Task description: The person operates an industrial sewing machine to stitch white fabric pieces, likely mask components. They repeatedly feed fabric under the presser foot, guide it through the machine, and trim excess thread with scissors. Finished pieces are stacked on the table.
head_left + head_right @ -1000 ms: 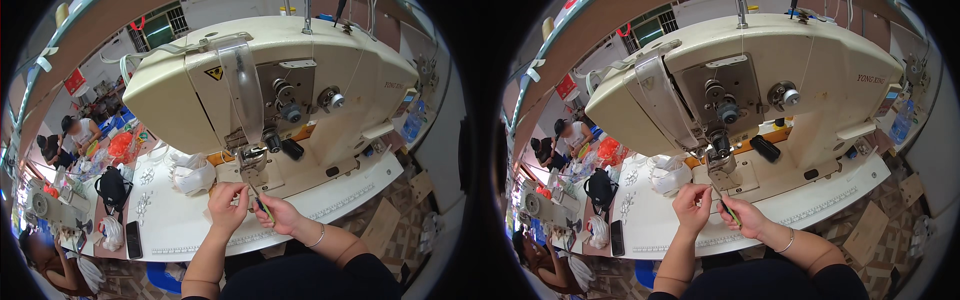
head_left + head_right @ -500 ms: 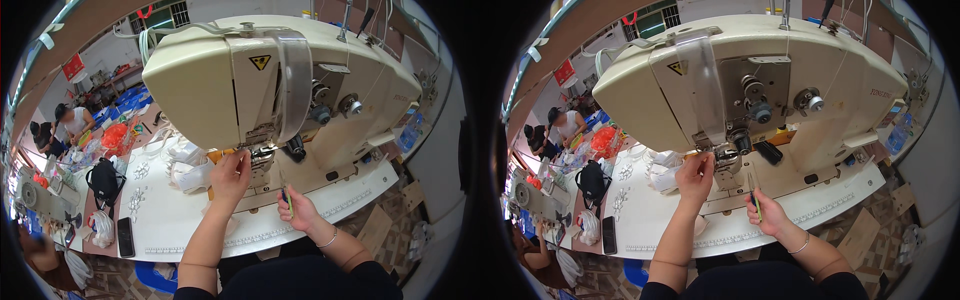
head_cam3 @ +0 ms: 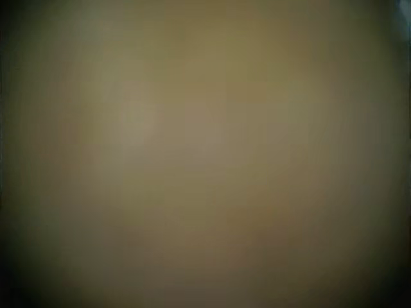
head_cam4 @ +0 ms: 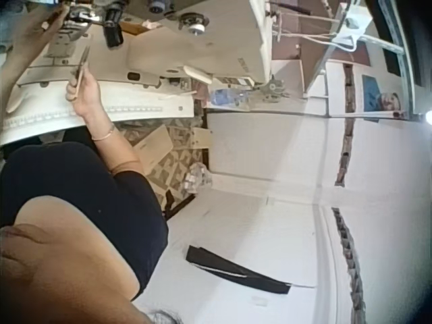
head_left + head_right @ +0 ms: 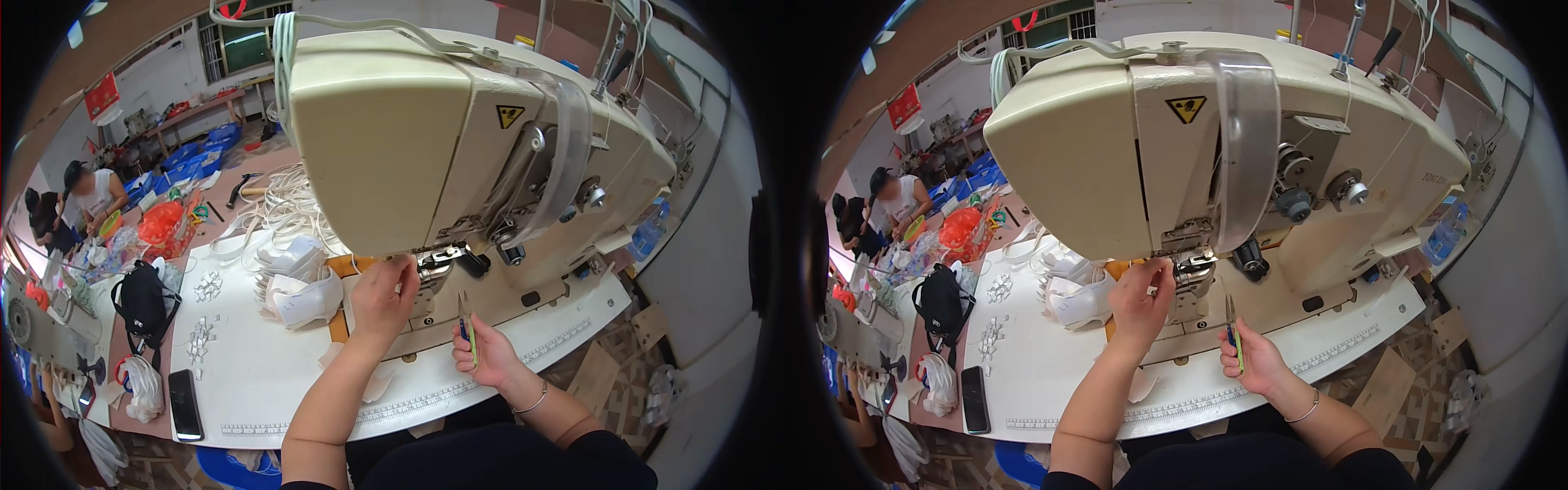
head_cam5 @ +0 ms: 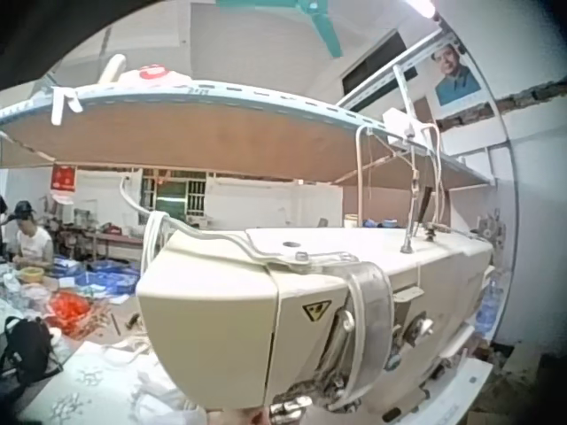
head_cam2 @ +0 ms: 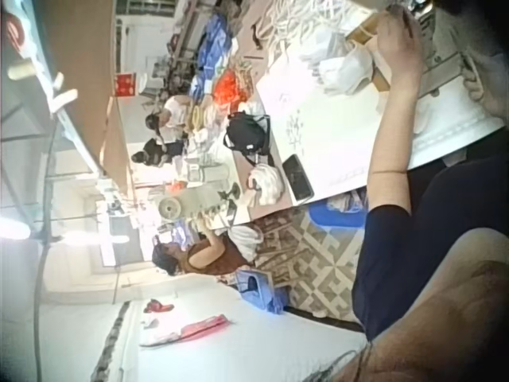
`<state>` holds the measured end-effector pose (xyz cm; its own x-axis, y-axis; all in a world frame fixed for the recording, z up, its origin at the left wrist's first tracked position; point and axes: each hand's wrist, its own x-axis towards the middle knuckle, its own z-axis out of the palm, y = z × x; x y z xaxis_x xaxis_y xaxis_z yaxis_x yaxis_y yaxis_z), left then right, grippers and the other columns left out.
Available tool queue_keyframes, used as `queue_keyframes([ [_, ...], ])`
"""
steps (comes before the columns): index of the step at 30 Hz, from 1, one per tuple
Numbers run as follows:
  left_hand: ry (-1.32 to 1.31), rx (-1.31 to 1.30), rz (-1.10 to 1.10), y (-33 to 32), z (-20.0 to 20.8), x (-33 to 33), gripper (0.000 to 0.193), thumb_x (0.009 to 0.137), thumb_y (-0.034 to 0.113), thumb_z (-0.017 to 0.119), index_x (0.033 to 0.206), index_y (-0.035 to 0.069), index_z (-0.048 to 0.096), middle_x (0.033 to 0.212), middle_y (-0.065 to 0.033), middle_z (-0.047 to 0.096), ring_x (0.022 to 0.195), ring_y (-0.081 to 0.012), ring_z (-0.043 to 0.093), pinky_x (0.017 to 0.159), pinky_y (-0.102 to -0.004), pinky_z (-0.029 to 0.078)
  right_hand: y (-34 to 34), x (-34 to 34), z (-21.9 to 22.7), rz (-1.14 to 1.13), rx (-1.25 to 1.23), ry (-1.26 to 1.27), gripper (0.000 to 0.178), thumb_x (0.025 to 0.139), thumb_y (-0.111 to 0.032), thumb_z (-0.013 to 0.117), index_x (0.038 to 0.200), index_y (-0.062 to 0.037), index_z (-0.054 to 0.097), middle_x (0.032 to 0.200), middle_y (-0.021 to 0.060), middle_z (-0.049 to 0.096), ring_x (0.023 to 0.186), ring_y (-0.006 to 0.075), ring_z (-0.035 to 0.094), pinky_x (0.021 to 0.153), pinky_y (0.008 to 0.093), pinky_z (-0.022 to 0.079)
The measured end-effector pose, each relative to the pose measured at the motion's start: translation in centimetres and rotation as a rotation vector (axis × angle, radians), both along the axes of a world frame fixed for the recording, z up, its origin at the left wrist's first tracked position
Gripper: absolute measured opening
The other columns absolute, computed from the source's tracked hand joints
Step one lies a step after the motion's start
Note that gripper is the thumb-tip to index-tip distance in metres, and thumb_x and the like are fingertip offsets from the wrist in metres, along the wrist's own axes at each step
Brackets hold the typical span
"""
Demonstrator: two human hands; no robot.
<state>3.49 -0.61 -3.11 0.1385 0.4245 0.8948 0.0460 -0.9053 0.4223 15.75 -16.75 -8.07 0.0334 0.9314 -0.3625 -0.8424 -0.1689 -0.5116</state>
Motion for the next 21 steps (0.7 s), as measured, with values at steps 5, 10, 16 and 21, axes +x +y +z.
queue_keyframes([
  [5, 0.01, 0.02, 0.039, 0.02, 0.18, -0.03, 0.015, 0.067, 0.002, 0.067, 0.079, 0.006, 0.059, 0.063, -0.0044, 0.055, 0.053, -0.0179, 0.054, 0.047, -0.0289, 0.043, 0.46, -0.29, 0.08, 0.008, -0.016, 0.003, 0.04, 0.091, -0.046, 0.039, 0.092, -0.0072, 0.05, 0.063, -0.0013, 0.041, 0.054, 0.011, 0.035, 0.047, 0.0229, 0.028],
  [10, 0.015, 0.051, 0.035, 0.19, 0.02, -0.07, 0.018, 0.068, 0.0, 0.067, 0.083, 0.006, 0.059, 0.063, -0.0047, 0.055, 0.052, -0.0161, 0.055, 0.046, -0.0264, 0.044, 0.29, -0.11, -0.29, 0.003, -0.019, -0.002, 0.04, 0.091, -0.046, 0.04, 0.092, -0.0075, 0.05, 0.063, -0.0016, 0.041, 0.054, 0.0111, 0.035, 0.048, 0.0232, 0.029],
  [16, 0.045, 0.066, 0.058, 0.23, 0.01, -0.12, 0.019, 0.068, -0.002, 0.067, 0.083, 0.005, 0.059, 0.062, -0.0052, 0.056, 0.052, -0.0151, 0.057, 0.045, -0.0246, 0.044, 0.16, -0.08, -0.3, -0.007, -0.028, -0.014, 0.04, 0.09, -0.047, 0.041, 0.093, -0.0076, 0.05, 0.063, -0.0014, 0.042, 0.054, 0.0115, 0.036, 0.048, 0.0235, 0.029],
  [21, 0.008, 0.068, 0.051, 0.41, -0.18, 0.0, 0.019, 0.068, -0.002, 0.067, 0.083, 0.005, 0.059, 0.061, -0.005, 0.055, 0.051, -0.0149, 0.056, 0.044, -0.0246, 0.044, 0.21, -0.02, -0.31, -0.011, -0.034, -0.033, 0.04, 0.09, -0.046, 0.041, 0.093, -0.0077, 0.05, 0.063, -0.001, 0.042, 0.055, 0.0118, 0.037, 0.048, 0.0238, 0.03],
])
